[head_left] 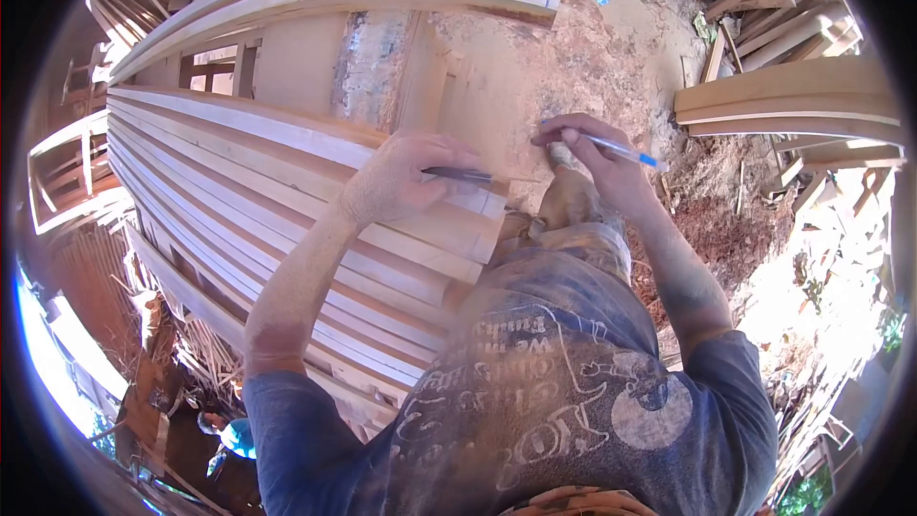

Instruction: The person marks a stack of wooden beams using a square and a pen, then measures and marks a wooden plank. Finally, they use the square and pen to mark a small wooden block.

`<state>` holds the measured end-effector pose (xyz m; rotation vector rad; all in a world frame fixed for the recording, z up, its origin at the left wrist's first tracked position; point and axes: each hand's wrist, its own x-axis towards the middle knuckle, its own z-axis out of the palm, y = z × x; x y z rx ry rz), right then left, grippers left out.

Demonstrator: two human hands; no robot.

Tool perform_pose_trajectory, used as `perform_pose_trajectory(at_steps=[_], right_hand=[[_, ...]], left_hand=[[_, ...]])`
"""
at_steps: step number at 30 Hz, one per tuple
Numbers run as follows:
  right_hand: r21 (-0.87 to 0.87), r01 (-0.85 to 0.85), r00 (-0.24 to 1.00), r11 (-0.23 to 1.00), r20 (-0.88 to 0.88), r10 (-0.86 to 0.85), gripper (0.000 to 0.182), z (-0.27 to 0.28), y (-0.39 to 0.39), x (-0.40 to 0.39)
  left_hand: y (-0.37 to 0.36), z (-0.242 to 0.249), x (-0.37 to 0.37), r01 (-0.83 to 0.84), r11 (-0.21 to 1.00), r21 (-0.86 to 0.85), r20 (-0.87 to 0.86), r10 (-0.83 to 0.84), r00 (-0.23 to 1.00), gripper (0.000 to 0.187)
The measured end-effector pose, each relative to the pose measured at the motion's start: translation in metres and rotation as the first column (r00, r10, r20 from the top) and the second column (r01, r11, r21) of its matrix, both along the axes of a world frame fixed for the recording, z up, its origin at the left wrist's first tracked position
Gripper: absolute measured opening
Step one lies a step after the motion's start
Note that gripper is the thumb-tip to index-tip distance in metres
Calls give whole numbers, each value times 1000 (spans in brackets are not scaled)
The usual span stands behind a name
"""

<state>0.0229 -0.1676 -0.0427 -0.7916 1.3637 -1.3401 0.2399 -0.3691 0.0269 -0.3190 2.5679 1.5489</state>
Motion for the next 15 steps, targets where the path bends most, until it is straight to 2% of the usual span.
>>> perform_pose_trajectory(at_steps=[1,3,4,6,7,8,9,11,12,14,15], right_hand=[[28,-62,998,998,25,61,27,7,5,0],[76,-196,979,978,79,190,31,21,15,1],[64,-195,934,979,317,166,34,24,23,1],[183,-132,942,974,329,66,38,37,30,1],[244,-98,943,965,332,11,40,43,34,2],[247,-23,963,969,264,-45,38,44,37,6],[228,7,962,974,263,-68,37,42,41,5],[193,60,955,979,274,-112,37,39,49,1],[176,115,945,978,285,-163,35,39,52,-2],[156,231,950,960,179,-258,34,38,52,-10],[140,290,943,947,126,-307,34,38,51,-14]], left_hand=[[5,11,-7,-70,994,83,30,68,997,28],[8,36,-23,-184,974,133,135,166,977,33],[9,44,-30,-245,958,148,184,217,959,37],[15,41,-45,-290,917,275,-6,304,953,39],[11,27,-44,-268,938,222,-57,287,956,42],[7,13,-43,-250,954,165,-106,269,957,46],[-10,-18,-34,-195,981,-20,-103,192,976,53],[-17,-21,-36,3,958,-287,198,56,979,61],[-14,-25,-34,154,932,-328,466,18,884,59],[-5,-10,-42,305,898,-317,695,1,719,53],[-5,0,-46,308,898,-315,690,-6,723,50]])
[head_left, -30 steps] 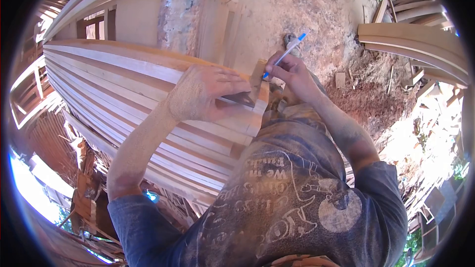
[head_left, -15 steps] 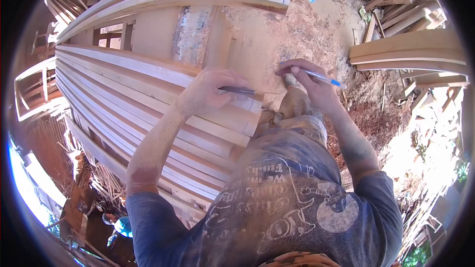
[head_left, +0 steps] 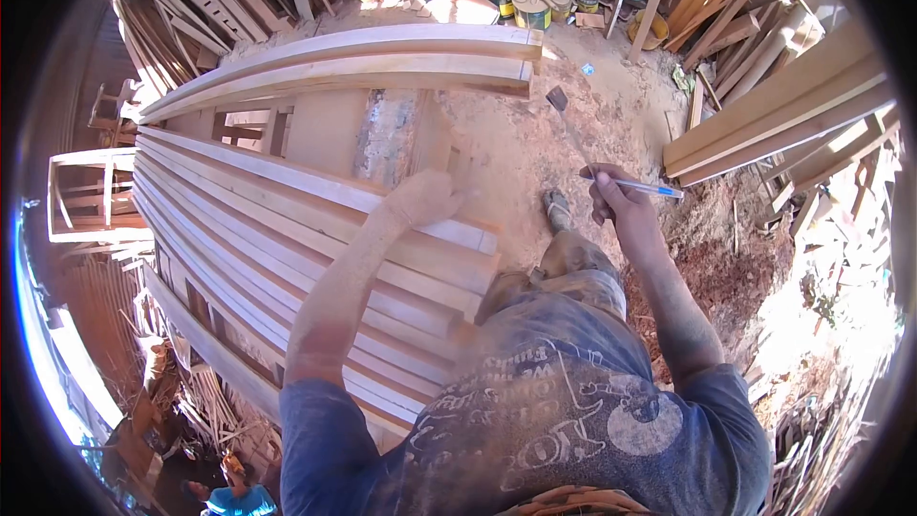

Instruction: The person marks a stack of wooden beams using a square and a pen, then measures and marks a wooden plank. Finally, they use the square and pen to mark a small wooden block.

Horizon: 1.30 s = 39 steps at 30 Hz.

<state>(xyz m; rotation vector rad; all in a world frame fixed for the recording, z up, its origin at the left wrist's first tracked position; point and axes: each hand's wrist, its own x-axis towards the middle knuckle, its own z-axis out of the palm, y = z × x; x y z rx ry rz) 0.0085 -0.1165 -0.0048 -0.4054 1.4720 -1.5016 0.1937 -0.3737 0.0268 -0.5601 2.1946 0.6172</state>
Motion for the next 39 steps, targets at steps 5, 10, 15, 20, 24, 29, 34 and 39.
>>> perform_pose_trajectory(at_steps=[5,10,15,20,24,29,34,39], right_hand=[[-10,97,990,995,-106,-98,28,-5,-24,-11],[-13,79,990,997,-112,-80,25,3,-54,-5],[-1,75,996,997,-50,-75,25,7,-51,6],[-1,60,992,998,-107,-60,26,2,-50,9],[80,-27,999,996,-35,29,26,0,-56,29],[88,-17,997,996,-72,24,23,-6,-72,58],[116,-11,999,993,-49,17,23,-2,-79,58],[119,-28,998,993,-60,36,23,-6,-85,57]], left_hand=[[-39,5,-27,-175,928,-328,-773,-157,615,51],[-80,-14,-86,-140,806,-575,-757,-460,464,57],[-83,-10,-85,-37,875,-482,-699,-359,618,49],[-70,-15,-56,23,861,-508,-665,-410,624,41],[-44,-3,-22,-35,912,-409,-685,-282,672,42],[-61,-18,-27,-168,984,-58,-843,42,537,34],[-41,-41,-38,-259,949,-183,-878,-38,478,28],[-36,-40,-41,-277,919,-282,-831,-89,550,28]])
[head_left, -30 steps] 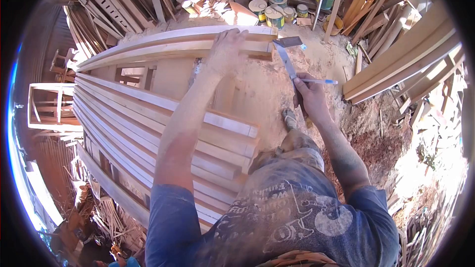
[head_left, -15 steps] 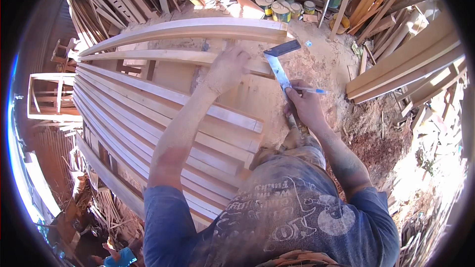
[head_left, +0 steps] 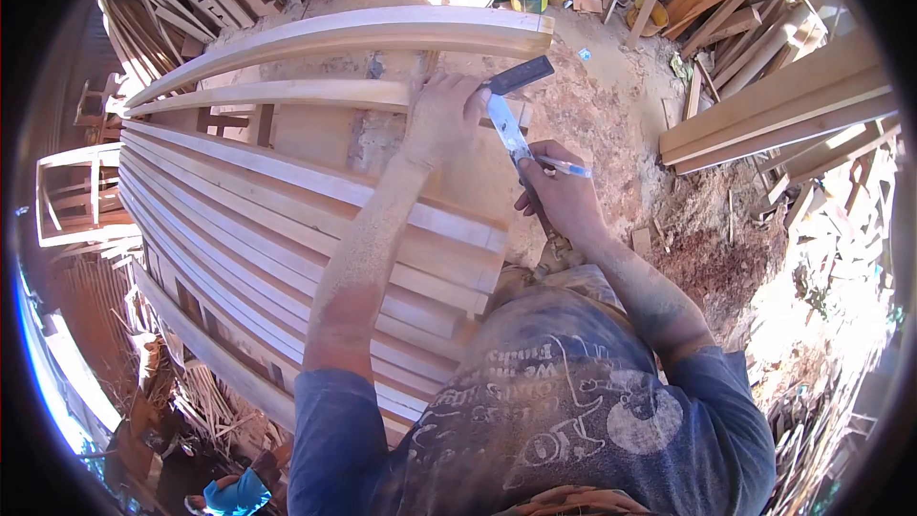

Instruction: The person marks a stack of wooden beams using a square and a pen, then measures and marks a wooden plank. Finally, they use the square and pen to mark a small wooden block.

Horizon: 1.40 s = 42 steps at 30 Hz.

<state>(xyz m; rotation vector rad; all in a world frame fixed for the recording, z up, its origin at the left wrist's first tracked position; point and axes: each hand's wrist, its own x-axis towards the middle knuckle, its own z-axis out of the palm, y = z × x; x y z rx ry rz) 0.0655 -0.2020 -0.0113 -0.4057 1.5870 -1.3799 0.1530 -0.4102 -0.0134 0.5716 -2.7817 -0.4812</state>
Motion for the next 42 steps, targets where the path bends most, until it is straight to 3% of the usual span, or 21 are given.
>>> perform_pose_trajectory(at_steps=[6,15,27,39,42], right_hand=[[23,13,997,1000,76,-15,23,8,-1,-1],[60,-32,999,998,6,32,32,1,6,-9],[114,-57,997,992,-45,62,32,15,3,-12],[54,-28,998,998,-63,31,24,12,1,-10],[111,-73,995,991,-67,80,31,17,2,-13]], left_hand=[[-1,3,3,51,999,-2,-85,-51,995,28],[-2,-9,2,31,999,-41,-180,-38,983,31],[-4,-9,5,62,996,-62,-157,-71,985,30],[-3,-6,6,74,994,-74,-158,-85,984,28],[-4,-8,6,77,995,-67,-147,-86,985,28]])
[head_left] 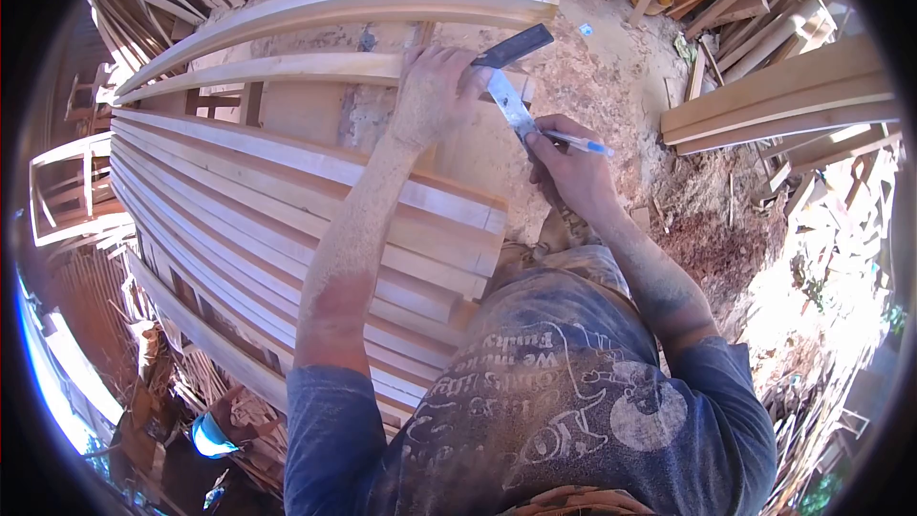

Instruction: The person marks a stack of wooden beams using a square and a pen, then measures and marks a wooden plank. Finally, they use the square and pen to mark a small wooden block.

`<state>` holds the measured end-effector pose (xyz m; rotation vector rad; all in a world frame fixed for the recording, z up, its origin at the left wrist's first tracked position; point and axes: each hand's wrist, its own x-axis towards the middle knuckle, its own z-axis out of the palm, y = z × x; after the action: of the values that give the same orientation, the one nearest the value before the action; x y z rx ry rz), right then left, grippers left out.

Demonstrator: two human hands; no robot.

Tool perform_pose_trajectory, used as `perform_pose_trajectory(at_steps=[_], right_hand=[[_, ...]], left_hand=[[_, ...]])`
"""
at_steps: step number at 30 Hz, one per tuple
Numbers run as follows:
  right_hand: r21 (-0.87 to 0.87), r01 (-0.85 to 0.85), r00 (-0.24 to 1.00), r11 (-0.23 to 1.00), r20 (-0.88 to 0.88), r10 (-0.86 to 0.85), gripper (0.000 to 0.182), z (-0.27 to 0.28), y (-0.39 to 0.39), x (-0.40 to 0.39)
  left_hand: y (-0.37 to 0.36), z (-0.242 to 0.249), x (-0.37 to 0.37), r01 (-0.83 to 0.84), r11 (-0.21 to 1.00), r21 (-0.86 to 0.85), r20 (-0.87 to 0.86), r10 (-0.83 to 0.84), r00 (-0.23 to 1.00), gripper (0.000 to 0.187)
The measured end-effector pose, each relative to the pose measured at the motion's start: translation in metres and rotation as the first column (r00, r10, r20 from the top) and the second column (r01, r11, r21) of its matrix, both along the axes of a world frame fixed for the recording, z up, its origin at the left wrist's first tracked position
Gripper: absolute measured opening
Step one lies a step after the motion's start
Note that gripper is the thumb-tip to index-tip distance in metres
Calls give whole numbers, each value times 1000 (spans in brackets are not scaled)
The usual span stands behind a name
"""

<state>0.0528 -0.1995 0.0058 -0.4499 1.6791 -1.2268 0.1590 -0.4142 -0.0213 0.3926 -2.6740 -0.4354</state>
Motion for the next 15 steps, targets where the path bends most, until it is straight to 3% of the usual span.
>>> perform_pose_trajectory(at_steps=[6,9,12,15], right_hand=[[-30,35,999,999,28,-34,24,-3,-1,3],[-55,15,936,998,-351,-34,22,-13,4,-4],[-123,222,968,967,-92,-234,21,5,2,-19],[-248,177,964,952,-153,-219,26,5,-2,-34]], left_hand=[[-2,-2,-1,-22,1000,7,11,22,1000,29],[-2,-1,-1,-16,1000,21,-7,17,1000,29],[-2,3,2,-3,1000,8,3,3,1000,30],[-4,0,0,8,999,-43,-30,-9,1000,32]])
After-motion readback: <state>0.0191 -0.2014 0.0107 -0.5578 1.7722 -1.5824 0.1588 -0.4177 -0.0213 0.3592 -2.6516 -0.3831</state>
